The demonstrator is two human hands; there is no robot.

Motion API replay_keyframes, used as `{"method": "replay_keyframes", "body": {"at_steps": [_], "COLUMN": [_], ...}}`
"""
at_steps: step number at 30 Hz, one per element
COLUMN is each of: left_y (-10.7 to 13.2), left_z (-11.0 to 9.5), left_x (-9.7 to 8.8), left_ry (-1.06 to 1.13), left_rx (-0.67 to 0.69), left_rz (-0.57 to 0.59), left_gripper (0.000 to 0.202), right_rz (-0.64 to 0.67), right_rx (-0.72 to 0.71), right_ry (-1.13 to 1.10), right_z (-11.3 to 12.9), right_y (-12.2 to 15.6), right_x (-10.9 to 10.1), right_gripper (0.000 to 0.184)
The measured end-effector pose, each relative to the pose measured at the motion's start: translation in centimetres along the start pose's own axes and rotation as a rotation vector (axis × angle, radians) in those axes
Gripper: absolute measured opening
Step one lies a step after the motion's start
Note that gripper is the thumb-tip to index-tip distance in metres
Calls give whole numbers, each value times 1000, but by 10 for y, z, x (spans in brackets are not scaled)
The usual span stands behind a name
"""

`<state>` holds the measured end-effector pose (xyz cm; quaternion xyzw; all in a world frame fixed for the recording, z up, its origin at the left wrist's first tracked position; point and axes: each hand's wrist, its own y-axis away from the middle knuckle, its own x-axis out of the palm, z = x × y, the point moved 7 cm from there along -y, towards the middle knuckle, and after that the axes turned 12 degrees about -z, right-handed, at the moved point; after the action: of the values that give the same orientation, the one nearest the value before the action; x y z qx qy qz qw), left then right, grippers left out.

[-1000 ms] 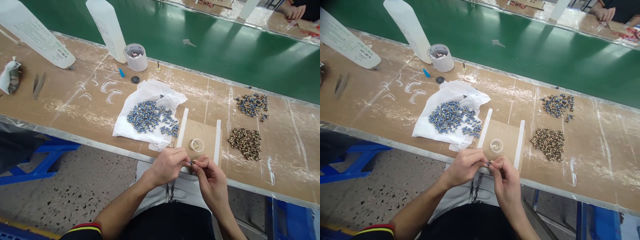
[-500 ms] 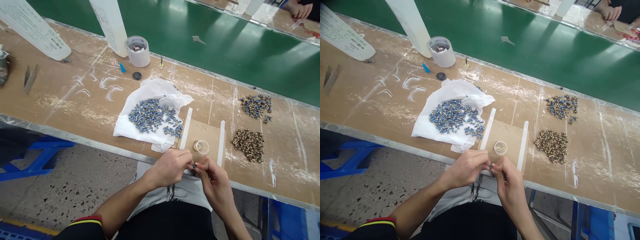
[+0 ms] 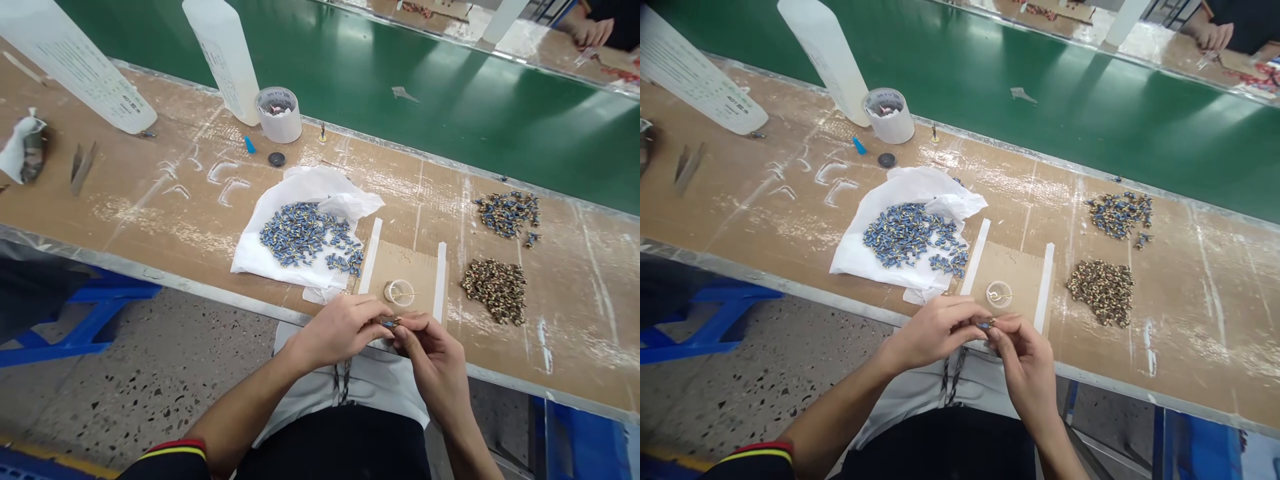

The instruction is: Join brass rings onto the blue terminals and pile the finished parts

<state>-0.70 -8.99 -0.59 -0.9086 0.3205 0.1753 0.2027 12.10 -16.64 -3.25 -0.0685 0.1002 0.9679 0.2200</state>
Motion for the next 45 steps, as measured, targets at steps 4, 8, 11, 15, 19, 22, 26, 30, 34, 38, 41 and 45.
{"method": "replay_keyframes", "body": {"at_steps": [4,8,11,15,19,22,26,30,34,38,41,45], "left_y": [0,2,2,-1,-2,0,3,3,4,3,0,-5], "left_z": [0,2,2,0,-1,0,0,-1,-1,0,0,-3], "left_x": [1,3,3,2,4,8,12,13,14,12,7,-1], "left_ry": [-28,-51,-44,-36,-42,-88,-154,-193,-221,-195,-105,55], "left_rx": [0,-2,0,14,5,25,62,94,102,93,40,-41], "left_rz": [23,10,2,5,15,9,-5,-25,-35,-42,-28,-11], "left_gripper": [18,22,22,22,22,24,26,25,26,26,24,22], "right_rz": [-28,12,67,108,136,153,176,182,173,166,181,266], "right_rx": [40,55,64,27,-13,-32,-58,-111,-119,-76,-10,68], "right_ry": [-42,-39,-1,50,81,87,99,141,185,132,44,-41], "right_z": [-4,-7,-7,-6,-4,-2,1,3,1,-2,-2,-2], "right_y": [-1,-2,-4,-5,-4,-4,-5,-4,-3,-5,-8,-9], "right_x": [-2,-4,-5,-4,0,3,6,6,6,8,8,6], "right_gripper": [8,10,13,15,17,17,17,15,16,17,19,19]}}
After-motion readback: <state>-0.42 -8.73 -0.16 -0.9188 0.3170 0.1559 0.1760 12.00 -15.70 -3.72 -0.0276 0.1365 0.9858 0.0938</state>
